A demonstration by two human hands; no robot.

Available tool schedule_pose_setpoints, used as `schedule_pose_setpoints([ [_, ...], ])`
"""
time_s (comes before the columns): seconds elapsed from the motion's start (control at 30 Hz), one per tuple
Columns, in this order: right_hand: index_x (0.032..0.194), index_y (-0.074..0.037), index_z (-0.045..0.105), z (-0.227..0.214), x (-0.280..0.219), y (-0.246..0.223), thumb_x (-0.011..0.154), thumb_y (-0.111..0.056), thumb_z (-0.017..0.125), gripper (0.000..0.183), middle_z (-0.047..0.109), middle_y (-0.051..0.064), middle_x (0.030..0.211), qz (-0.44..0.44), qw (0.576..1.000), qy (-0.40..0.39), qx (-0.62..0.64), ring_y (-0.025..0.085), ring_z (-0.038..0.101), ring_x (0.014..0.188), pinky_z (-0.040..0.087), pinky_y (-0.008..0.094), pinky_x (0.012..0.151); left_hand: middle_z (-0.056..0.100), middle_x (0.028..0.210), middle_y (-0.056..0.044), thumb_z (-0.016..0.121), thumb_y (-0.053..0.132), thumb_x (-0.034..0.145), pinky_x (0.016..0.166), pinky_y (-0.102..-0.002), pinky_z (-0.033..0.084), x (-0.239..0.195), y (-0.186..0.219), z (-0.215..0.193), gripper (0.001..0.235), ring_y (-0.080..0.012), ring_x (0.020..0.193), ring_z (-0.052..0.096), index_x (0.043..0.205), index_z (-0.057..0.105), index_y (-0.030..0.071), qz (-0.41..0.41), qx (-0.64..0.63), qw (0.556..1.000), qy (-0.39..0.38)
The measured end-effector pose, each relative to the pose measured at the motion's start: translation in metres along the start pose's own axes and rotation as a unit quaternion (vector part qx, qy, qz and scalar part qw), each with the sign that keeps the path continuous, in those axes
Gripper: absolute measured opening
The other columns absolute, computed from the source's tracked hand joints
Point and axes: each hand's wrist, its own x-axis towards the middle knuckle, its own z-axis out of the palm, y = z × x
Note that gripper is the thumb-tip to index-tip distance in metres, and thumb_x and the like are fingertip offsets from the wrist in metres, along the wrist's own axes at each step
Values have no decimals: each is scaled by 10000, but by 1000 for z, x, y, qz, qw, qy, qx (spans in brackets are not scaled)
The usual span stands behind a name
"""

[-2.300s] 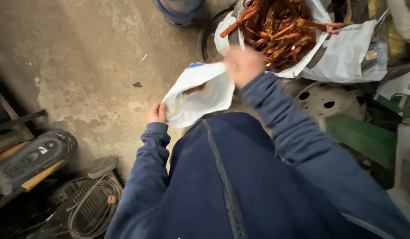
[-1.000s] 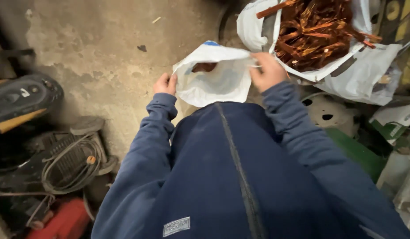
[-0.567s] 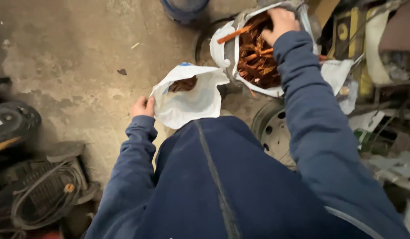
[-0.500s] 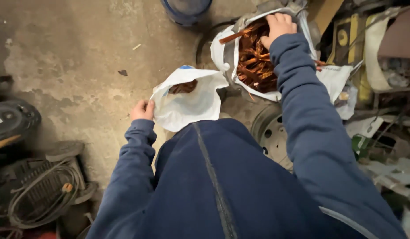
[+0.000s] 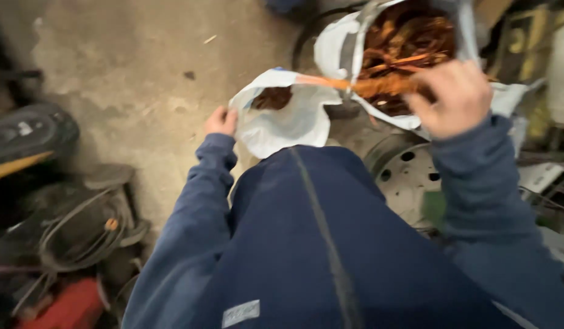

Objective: Sorting copper wire scrap into a smaller bag.

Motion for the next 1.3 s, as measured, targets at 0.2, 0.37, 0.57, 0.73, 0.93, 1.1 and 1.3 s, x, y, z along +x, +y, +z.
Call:
schedule_pose_setpoints([
  [0.2,1018,-131,733,109,15,-79,910,-344,718,239,667,90,877,48,971,-229,56,300,669,776,519,446,623,682,691,-93,720,340,912,619,-353,523,14,47,-21,289,-180,623,627,939,716,52,5,-42,999,-23],
  [0.37,1156,-131,679,258,18,-119,881,-350,710,353,686,136,1086,108,934,-338,49,363,668,1025,535,507,830,694,697,-92,739,295,912,599,-340,525,6,38,-36,254,-157,609,642,905,705,42,14,-40,998,-49],
  [0.57,1326,-101,622,273,-13,-67,838,-379,758,578,669,178,1236,35,945,-319,70,379,605,1147,479,510,938,671,700,-134,738,307,930,626,-385,527,6,17,-43,293,-236,619,634,875,669,27,40,-11,999,-24],
  [0.73,1173,-144,743,233,-63,-28,936,-331,659,313,741,131,1151,12,839,-528,-127,334,684,1116,510,483,987,681,735,-143,740,329,928,643,-407,526,21,-9,-39,302,-264,654,641,869,679,39,90,28,995,17],
  [0.93,1255,-145,702,84,-29,-31,908,-396,673,429,733,138,1134,170,932,-303,102,317,683,1062,526,462,915,672,711,-68,729,316,933,602,-368,493,23,-10,-37,283,-171,622,607,934,676,39,-33,-98,994,-21],
  [1.1,1334,-46,678,101,-21,79,952,-368,674,500,691,170,1308,134,986,-1,-97,331,582,1206,437,501,986,704,780,-74,770,372,873,647,-348,537,10,38,-39,360,-172,679,653,1024,702,52,-32,-18,999,-23],
  [1.3,980,-95,771,94,-14,115,998,-376,668,300,714,140,970,161,968,-145,-128,373,633,968,482,537,822,729,883,-143,813,498,776,739,-416,546,16,26,-26,622,-297,809,700,1183,669,51,-18,147,989,-29],
])
